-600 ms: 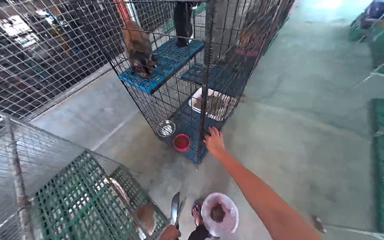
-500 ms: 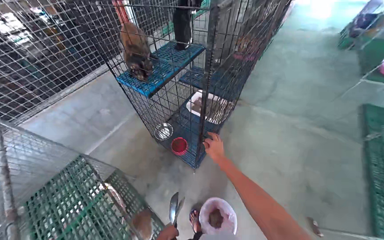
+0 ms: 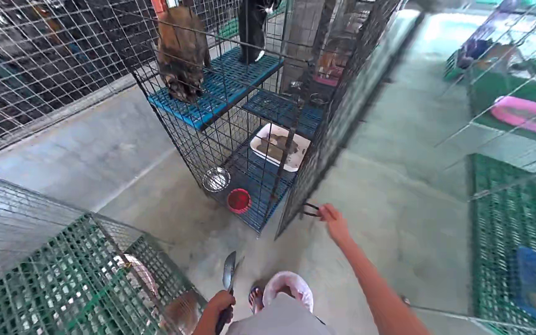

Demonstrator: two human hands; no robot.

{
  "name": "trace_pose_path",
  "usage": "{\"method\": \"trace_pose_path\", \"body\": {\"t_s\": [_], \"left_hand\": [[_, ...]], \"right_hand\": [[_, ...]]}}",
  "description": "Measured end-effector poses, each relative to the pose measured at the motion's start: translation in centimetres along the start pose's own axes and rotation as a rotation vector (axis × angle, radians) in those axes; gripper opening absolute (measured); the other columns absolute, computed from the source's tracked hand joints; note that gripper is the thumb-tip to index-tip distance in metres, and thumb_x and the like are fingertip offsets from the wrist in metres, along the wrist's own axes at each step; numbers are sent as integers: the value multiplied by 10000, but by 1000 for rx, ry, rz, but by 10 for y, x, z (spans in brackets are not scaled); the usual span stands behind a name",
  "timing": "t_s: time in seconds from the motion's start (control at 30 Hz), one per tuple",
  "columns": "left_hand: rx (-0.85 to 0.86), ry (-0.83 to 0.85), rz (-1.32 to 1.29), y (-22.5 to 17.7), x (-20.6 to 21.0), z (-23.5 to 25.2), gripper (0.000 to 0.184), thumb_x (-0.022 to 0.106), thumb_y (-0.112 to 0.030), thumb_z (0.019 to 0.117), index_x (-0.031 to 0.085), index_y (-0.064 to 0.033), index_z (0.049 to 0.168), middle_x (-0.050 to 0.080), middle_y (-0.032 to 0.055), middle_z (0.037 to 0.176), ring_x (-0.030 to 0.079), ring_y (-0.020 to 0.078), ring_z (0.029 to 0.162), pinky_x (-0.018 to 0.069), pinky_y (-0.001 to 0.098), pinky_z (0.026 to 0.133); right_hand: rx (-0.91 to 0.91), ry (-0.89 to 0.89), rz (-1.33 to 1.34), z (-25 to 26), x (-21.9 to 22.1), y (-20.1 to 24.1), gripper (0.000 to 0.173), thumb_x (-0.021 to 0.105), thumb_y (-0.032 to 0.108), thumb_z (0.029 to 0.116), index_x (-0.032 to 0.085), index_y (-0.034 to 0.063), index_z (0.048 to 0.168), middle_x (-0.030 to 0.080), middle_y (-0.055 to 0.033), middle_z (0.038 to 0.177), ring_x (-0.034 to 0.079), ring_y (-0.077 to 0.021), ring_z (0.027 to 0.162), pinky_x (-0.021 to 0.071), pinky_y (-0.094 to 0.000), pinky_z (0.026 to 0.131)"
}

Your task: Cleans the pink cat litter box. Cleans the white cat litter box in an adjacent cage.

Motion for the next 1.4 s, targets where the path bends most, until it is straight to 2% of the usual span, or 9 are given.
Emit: {"method": "trace_pose_path", "body": {"t_s": [0.1,0.2,0.3,0.53,0.77,0.87,1.0,1.27,1.4], "left_hand": [[4,-27,-39,4,0,-3,143,524,-145,1041,529,-35,1132,554,36,725,552,127,552,512,282,551],[-11,-40,-36,1,1,-7,192,522,-153,1042,529,-19,1180,557,49,744,555,138,572,514,294,568],[-15,-5,-1,-8,10,-1,161,509,-175,1055,531,-42,1144,560,23,720,556,117,560,507,269,557],[17,25,21,-40,23,-2,161,553,-170,1027,557,-37,1119,594,34,730,580,115,564,519,272,556],[141,173,12,-107,53,-19,262,483,-262,1073,602,-33,1118,658,47,806,635,129,649,549,291,640],[169,243,7,-136,69,-26,281,456,-275,1084,617,-45,1092,684,43,823,657,132,674,559,292,655],[225,317,-136,-182,96,-35,234,430,-221,1085,585,-47,1101,667,51,806,655,139,665,567,287,638],[424,103,244,-331,193,-38,341,627,-200,1001,597,28,1252,666,178,1065,670,271,880,561,487,826],[483,-69,631,-395,255,-28,505,694,-335,942,632,50,1262,651,281,1240,634,441,1150,487,656,966]], "right_hand": [[41,-346,31,-43,-103,-48,364,397,80,1107,546,-149,1346,619,-302,1295,630,-258,1090,501,-368,976],[106,-588,-98,-102,-150,-69,388,376,130,1116,555,-197,1224,643,-342,1102,639,-348,973,504,-479,909],[-51,-418,11,-111,-92,-50,296,428,66,1070,587,-183,1086,685,-150,846,654,-103,710,577,-278,716],[-370,-46,52,-27,59,81,324,446,82,1081,637,-167,1163,726,-256,1071,727,-269,986,576,-389,930],[-384,107,-172,20,96,85,331,465,129,1091,665,-121,1176,727,-273,1047,726,-367,995,561,-483,929],[-271,256,-348,31,107,76,354,485,180,1093,654,-70,1278,642,-297,1289,646,-400,1200,499,-485,1063],[96,486,-513,36,98,24,648,594,336,1049,358,41,1576,466,-295,1515,564,-438,1320,481,-552,1086],[632,713,-267,32,43,-163,657,408,567,1079,631,-25,1255,667,-215,1030,651,-315,831,541,-503,772],[548,646,-281,78,-26,-189,562,470,457,1086,704,-45,1181,695,-277,1144,679,-396,1041,523,-591,920]]}}
Point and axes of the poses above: each hand's wrist, its own z-axis towards the middle knuckle, its own x-axis out of the palm, y = z × x, the point moved 8 cm from there along z, towards the middle knuckle
